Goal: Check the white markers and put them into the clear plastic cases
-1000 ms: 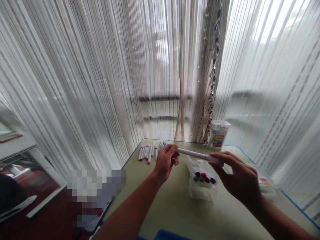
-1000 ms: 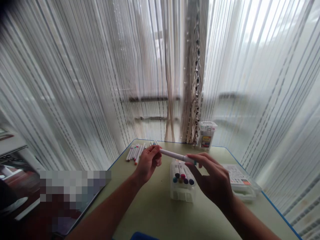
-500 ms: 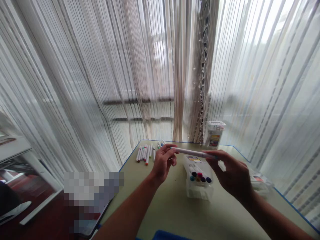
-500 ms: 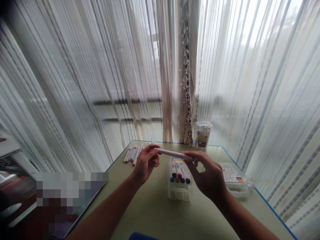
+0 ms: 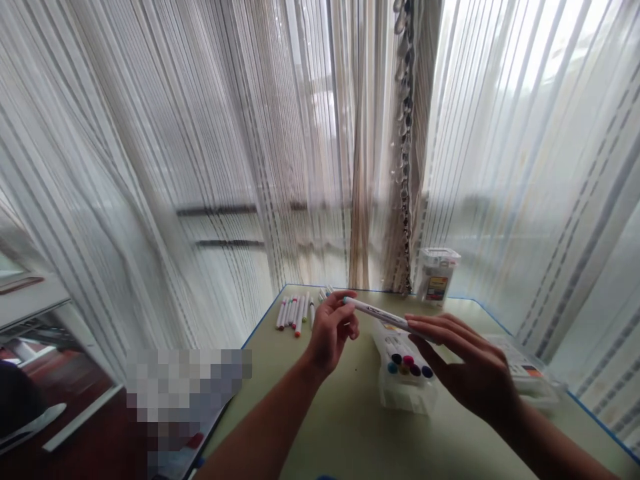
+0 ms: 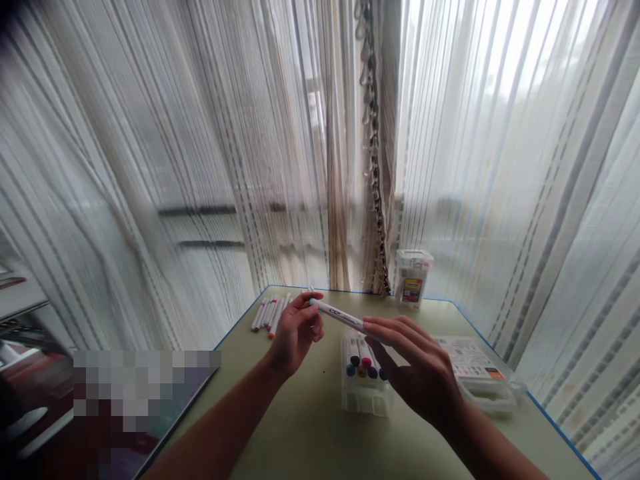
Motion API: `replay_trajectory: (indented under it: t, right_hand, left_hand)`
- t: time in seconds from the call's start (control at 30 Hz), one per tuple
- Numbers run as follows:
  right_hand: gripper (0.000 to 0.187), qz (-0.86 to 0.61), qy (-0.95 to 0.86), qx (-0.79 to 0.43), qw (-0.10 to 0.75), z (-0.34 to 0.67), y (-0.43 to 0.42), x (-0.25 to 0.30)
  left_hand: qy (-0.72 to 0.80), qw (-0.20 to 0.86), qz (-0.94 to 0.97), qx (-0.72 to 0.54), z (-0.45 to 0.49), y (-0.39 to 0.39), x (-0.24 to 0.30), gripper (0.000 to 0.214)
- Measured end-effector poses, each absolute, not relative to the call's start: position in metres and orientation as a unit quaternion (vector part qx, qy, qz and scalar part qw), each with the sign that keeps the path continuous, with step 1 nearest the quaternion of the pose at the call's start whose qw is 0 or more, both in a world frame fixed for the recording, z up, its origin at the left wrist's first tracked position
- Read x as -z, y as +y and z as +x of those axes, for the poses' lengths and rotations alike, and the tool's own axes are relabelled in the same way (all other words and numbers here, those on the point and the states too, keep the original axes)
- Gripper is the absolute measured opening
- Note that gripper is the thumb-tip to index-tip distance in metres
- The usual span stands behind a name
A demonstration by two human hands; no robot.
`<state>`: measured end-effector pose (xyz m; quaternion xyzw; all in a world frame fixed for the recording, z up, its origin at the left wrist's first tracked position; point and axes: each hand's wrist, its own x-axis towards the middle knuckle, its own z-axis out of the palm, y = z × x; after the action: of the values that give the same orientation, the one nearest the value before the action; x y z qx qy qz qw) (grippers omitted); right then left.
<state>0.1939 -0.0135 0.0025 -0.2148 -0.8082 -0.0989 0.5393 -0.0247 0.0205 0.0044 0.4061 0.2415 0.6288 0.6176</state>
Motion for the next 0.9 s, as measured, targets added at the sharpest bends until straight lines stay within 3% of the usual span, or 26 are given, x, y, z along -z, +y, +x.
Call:
replay_trajectory:
  t: [0.9]
  right_hand:
    - [0.05,-0.23,-0.815,0.142,0.512,0.1972,-0.016,-0.0041]
  left_hand:
    - [0.235,0.617,0.454,-0.598,-0.0217,0.0165,-0.0033,0.024]
